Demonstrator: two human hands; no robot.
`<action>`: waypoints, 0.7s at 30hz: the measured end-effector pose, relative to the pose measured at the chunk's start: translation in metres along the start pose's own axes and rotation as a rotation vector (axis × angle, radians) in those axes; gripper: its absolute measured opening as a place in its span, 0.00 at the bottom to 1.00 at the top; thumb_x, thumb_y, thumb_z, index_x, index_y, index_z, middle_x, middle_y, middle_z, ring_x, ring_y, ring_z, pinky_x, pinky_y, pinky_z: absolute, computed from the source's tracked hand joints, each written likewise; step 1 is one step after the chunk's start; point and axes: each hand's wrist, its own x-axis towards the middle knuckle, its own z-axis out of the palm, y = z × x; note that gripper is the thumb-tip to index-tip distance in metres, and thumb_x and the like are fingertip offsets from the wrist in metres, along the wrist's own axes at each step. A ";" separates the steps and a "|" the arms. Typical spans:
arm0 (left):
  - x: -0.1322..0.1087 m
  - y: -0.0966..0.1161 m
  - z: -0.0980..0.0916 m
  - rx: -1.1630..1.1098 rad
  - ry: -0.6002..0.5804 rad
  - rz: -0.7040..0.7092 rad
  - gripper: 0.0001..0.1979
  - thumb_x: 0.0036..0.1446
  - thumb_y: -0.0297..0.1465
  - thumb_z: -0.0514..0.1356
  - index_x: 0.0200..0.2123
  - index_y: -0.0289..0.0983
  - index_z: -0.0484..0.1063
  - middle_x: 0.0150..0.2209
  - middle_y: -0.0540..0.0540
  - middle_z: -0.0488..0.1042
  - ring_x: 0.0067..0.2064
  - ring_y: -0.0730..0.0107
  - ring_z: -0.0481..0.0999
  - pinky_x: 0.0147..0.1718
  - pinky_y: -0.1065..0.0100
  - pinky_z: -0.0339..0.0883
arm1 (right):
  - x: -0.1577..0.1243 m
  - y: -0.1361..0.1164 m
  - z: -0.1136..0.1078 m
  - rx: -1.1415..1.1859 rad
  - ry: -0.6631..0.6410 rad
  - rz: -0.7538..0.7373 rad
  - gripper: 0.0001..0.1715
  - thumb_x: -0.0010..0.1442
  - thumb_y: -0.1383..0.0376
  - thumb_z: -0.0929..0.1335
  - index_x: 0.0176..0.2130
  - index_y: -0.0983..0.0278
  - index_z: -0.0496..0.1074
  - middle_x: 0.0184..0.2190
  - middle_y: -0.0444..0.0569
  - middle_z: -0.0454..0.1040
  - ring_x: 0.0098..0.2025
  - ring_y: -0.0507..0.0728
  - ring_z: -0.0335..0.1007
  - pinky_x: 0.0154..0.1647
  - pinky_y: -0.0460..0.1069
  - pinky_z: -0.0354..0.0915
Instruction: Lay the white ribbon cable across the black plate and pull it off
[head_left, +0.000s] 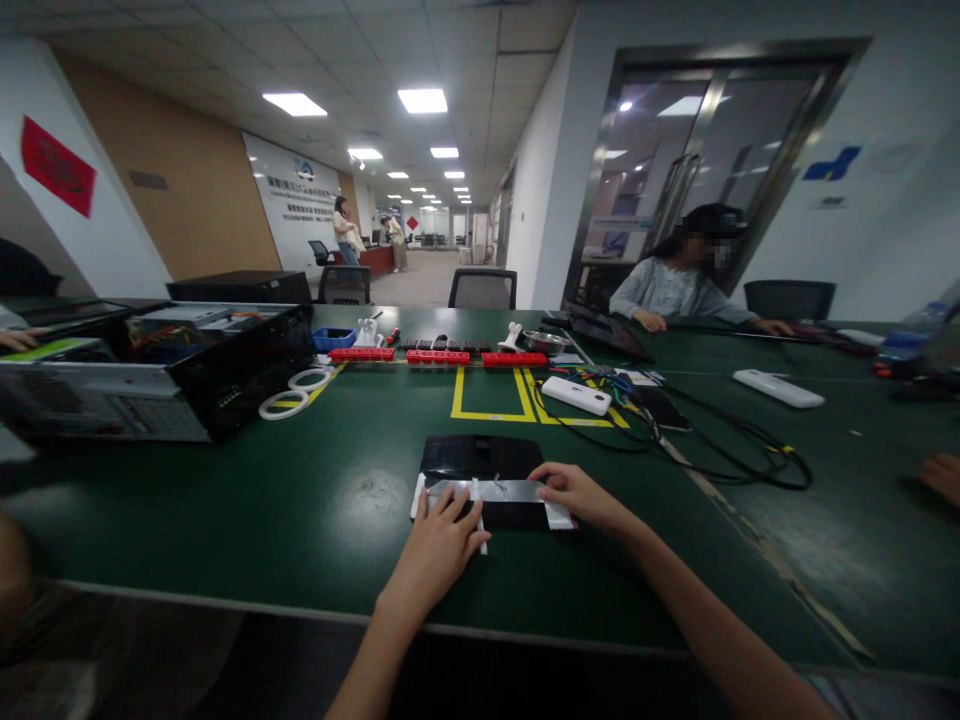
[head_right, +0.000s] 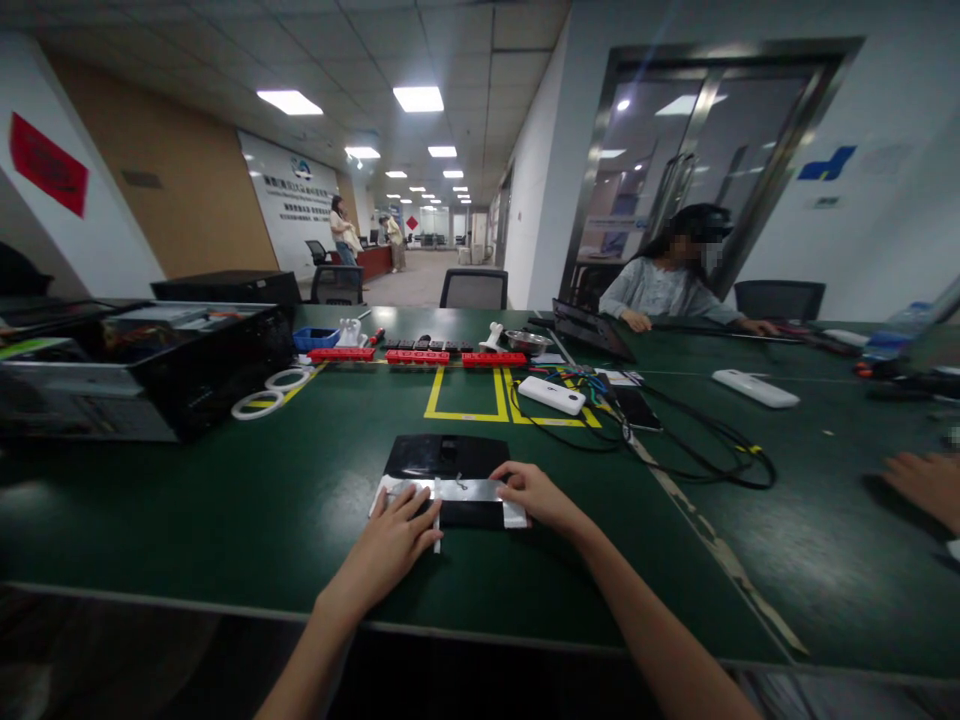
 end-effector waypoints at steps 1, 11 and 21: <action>0.000 -0.001 0.000 -0.007 -0.009 0.001 0.20 0.62 0.38 0.50 0.56 0.42 0.63 0.58 0.44 0.63 0.60 0.53 0.57 0.56 0.42 0.45 | 0.000 0.001 0.000 0.000 0.002 -0.002 0.20 0.52 0.57 0.66 0.42 0.66 0.66 0.19 0.36 0.60 0.15 0.45 0.55 0.12 0.41 0.54; 0.000 -0.007 -0.008 -0.062 0.006 -0.011 0.24 0.62 0.39 0.49 0.61 0.41 0.53 0.59 0.43 0.63 0.61 0.55 0.58 0.57 0.43 0.46 | 0.001 0.000 0.003 0.010 0.037 0.010 0.17 0.51 0.60 0.66 0.40 0.66 0.66 0.18 0.36 0.61 0.14 0.45 0.56 0.10 0.41 0.54; -0.031 -0.068 -0.018 -0.101 0.236 -0.208 0.18 0.62 0.36 0.49 0.52 0.39 0.67 0.52 0.44 0.71 0.55 0.62 0.67 0.56 0.55 0.55 | -0.002 -0.006 0.001 0.065 0.017 0.005 0.17 0.51 0.59 0.67 0.40 0.65 0.65 0.20 0.36 0.62 0.15 0.45 0.56 0.11 0.40 0.53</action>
